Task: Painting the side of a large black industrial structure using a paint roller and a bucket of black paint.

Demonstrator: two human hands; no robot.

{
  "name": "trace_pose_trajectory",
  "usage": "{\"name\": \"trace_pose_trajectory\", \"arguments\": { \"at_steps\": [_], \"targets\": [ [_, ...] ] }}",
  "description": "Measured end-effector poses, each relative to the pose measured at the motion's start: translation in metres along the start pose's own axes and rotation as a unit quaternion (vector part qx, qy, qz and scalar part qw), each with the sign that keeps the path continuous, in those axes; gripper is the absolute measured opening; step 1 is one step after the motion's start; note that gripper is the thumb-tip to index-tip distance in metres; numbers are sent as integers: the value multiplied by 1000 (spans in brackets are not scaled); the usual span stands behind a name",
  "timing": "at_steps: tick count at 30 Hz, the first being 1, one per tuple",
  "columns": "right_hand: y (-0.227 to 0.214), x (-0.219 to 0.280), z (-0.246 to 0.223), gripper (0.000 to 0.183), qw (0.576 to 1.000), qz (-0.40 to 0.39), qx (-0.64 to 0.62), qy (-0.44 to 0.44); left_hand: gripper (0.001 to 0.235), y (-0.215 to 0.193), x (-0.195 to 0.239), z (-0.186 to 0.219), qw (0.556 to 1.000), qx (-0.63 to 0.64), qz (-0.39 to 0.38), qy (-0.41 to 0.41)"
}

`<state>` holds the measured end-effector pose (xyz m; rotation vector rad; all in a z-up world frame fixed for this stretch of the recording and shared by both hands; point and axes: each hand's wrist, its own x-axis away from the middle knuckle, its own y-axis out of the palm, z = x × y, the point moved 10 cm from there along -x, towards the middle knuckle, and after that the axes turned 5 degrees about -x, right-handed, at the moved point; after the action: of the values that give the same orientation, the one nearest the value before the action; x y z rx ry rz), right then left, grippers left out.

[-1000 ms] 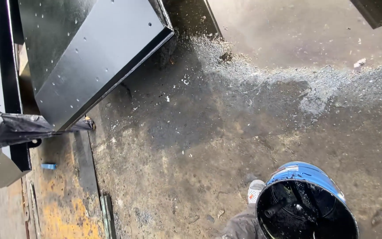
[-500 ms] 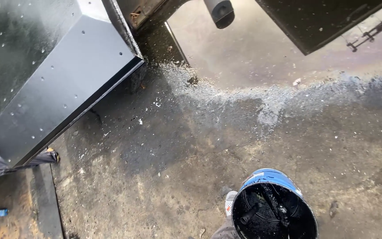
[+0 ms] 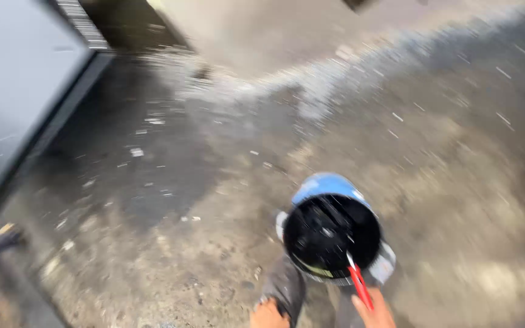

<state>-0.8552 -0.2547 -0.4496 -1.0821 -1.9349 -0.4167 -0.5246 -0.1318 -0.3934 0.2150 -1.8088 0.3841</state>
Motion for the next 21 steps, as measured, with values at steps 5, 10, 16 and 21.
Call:
{"name": "trace_pose_trajectory", "arguments": {
  "at_steps": [5,10,16,21],
  "targets": [
    [-59,94,-153,42,992,74,-24,98,58,-54,43,-30,970,78,226,-31],
    [-61,79,-122,43,992,53,14,115,60,-26,-16,-54,956,71,286,14],
    [-58,69,-112,42,998,41,21,38,57,-3,-55,-66,968,48,242,41],
    [-62,76,-114,40,998,26,2,53,57,-72,45,-26,966,-1,257,12]
  ]
}}
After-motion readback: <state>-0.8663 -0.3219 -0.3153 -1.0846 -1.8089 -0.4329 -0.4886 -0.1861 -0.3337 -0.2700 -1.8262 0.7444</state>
